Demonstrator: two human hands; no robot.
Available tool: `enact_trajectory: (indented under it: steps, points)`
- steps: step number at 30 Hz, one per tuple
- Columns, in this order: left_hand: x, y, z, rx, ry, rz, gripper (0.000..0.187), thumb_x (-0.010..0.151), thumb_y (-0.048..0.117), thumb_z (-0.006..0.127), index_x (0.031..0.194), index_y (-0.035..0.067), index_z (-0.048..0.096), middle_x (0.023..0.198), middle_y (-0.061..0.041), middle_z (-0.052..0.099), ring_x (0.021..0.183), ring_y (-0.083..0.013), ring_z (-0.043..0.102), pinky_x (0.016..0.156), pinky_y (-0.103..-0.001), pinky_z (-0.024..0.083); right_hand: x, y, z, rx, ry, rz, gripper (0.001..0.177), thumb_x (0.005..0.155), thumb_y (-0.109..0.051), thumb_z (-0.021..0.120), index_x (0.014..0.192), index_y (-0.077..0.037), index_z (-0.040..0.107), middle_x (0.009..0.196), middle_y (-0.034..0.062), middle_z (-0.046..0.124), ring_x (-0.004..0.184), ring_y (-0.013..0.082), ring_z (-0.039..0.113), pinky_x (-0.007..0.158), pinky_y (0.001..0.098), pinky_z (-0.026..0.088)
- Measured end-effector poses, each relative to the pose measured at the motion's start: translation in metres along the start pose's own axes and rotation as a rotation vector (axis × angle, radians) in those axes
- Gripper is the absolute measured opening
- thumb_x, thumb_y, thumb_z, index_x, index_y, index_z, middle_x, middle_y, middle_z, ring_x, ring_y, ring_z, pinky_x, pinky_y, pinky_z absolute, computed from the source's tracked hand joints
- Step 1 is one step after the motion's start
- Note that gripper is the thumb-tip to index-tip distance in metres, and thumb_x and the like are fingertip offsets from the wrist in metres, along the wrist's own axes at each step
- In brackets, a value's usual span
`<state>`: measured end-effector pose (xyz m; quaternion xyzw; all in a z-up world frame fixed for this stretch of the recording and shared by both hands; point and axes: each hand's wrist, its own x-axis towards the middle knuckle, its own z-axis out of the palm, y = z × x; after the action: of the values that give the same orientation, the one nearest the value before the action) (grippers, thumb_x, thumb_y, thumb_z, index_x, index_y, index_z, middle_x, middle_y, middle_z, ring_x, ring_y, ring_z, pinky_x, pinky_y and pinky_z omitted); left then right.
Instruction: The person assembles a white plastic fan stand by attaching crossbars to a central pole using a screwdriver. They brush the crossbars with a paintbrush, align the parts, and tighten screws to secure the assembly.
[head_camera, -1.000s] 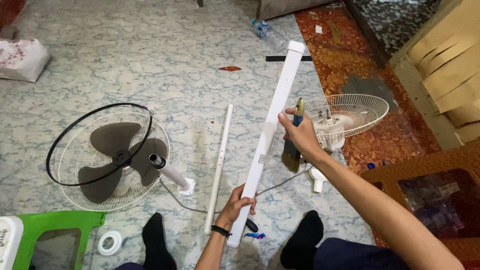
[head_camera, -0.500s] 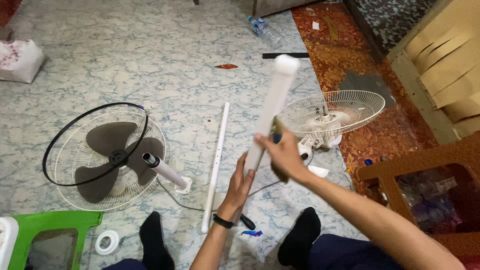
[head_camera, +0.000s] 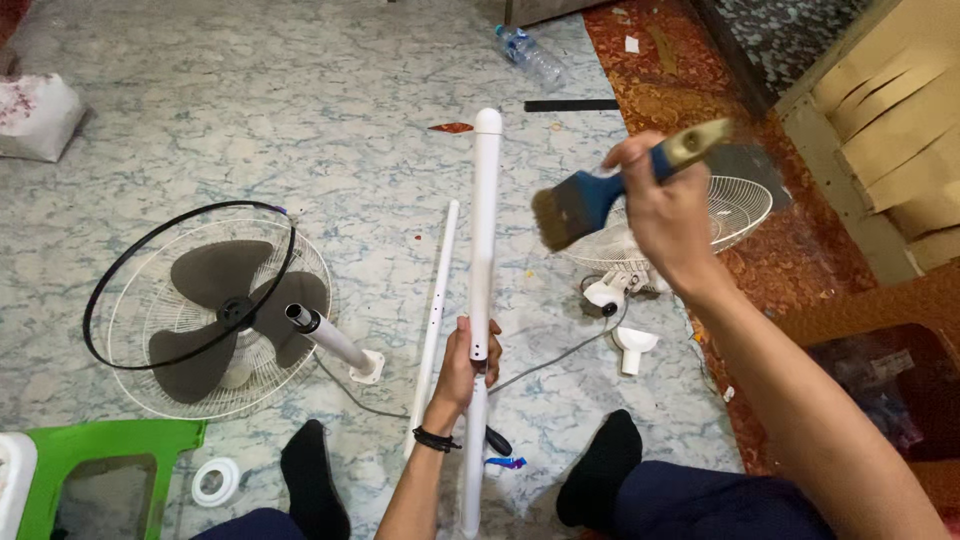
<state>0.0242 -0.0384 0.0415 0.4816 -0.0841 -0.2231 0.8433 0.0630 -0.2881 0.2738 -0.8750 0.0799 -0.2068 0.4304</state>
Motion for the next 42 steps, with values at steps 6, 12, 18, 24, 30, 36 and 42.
enact_trajectory:
  steps: [6, 12, 18, 24, 30, 36, 42]
  points:
    - [-0.001, 0.003, -0.005, -0.143, -0.085, -0.132, 0.072, 0.104, 0.068, 0.024, 0.109, 0.003, 0.055, 0.064, -0.004, 0.051, 0.043, -0.0119, 0.047, 0.042, -0.029, 0.042, -0.018, -0.033, 0.021, 0.027, -0.086, -0.902, 0.011, 0.107, -0.016, 0.068, 0.110, -0.005, 0.071, 0.100, 0.0088, 0.074, 0.084, 0.0206, 0.071, 0.070, 0.0330, 0.059]
    - [-0.001, 0.016, -0.016, -0.267, -0.118, -0.088, 0.070, 0.105, 0.066, 0.026, 0.113, 0.004, 0.055, 0.077, -0.007, 0.059, 0.043, -0.0152, 0.048, 0.041, -0.030, 0.043, -0.060, -0.024, 0.026, -0.015, -0.831, -0.711, 0.016, 0.092, -0.022, 0.078, 0.103, -0.012, 0.079, 0.087, 0.0064, 0.078, 0.073, 0.0191, 0.073, 0.062, 0.0290, 0.055]
    - [-0.007, 0.035, -0.023, -0.421, -0.132, -0.048, 0.058, 0.106, 0.057, 0.027, 0.121, 0.007, 0.054, 0.106, -0.011, 0.065, 0.067, -0.0157, 0.060, 0.053, -0.029, 0.050, -0.087, -0.021, 0.041, -0.055, -0.469, -0.663, 0.020, 0.095, -0.024, 0.074, 0.110, -0.012, 0.077, 0.093, 0.0068, 0.079, 0.074, 0.0174, 0.075, 0.059, 0.0277, 0.055]
    - [-0.006, 0.028, -0.038, -0.204, -0.033, 0.026, 0.066, 0.107, 0.055, 0.030, 0.128, -0.001, 0.058, 0.122, -0.016, 0.068, 0.121, -0.0260, 0.062, 0.102, -0.040, 0.050, -0.112, -0.015, 0.043, 0.066, -0.968, -0.635, 0.020, 0.094, -0.026, 0.075, 0.107, -0.010, 0.078, 0.092, 0.0086, 0.078, 0.075, 0.0235, 0.075, 0.065, 0.0355, 0.060]
    - [0.002, 0.008, -0.034, -0.434, -0.113, -0.005, 0.069, 0.108, 0.056, 0.031, 0.126, -0.005, 0.060, 0.127, -0.019, 0.066, 0.135, -0.0340, 0.057, 0.113, -0.051, 0.047, -0.139, -0.022, 0.045, -0.058, -1.066, -0.472, 0.019, 0.093, -0.021, 0.073, 0.106, -0.009, 0.078, 0.089, 0.0105, 0.076, 0.071, 0.0270, 0.074, 0.064, 0.0399, 0.057]
    - [0.013, 0.013, -0.039, -0.416, -0.113, 0.021, 0.068, 0.108, 0.056, 0.032, 0.126, -0.004, 0.060, 0.122, -0.019, 0.068, 0.131, -0.0394, 0.058, 0.114, -0.058, 0.044, -0.144, 0.007, 0.045, -0.023, -0.916, -0.636, 0.035, 0.085, -0.015, 0.068, 0.121, -0.011, 0.072, 0.102, 0.0092, 0.072, 0.085, 0.0282, 0.074, 0.069, 0.0401, 0.058]
    - [0.033, 0.019, -0.037, -0.463, -0.173, 0.081, 0.062, 0.110, 0.055, 0.035, 0.117, -0.003, 0.057, 0.107, -0.018, 0.067, 0.126, -0.0427, 0.062, 0.114, -0.063, 0.045, -0.171, 0.020, 0.052, -0.063, -1.265, -0.566, 0.020, 0.091, -0.015, 0.069, 0.111, -0.013, 0.074, 0.096, 0.0085, 0.072, 0.084, 0.0289, 0.073, 0.073, 0.0417, 0.058]
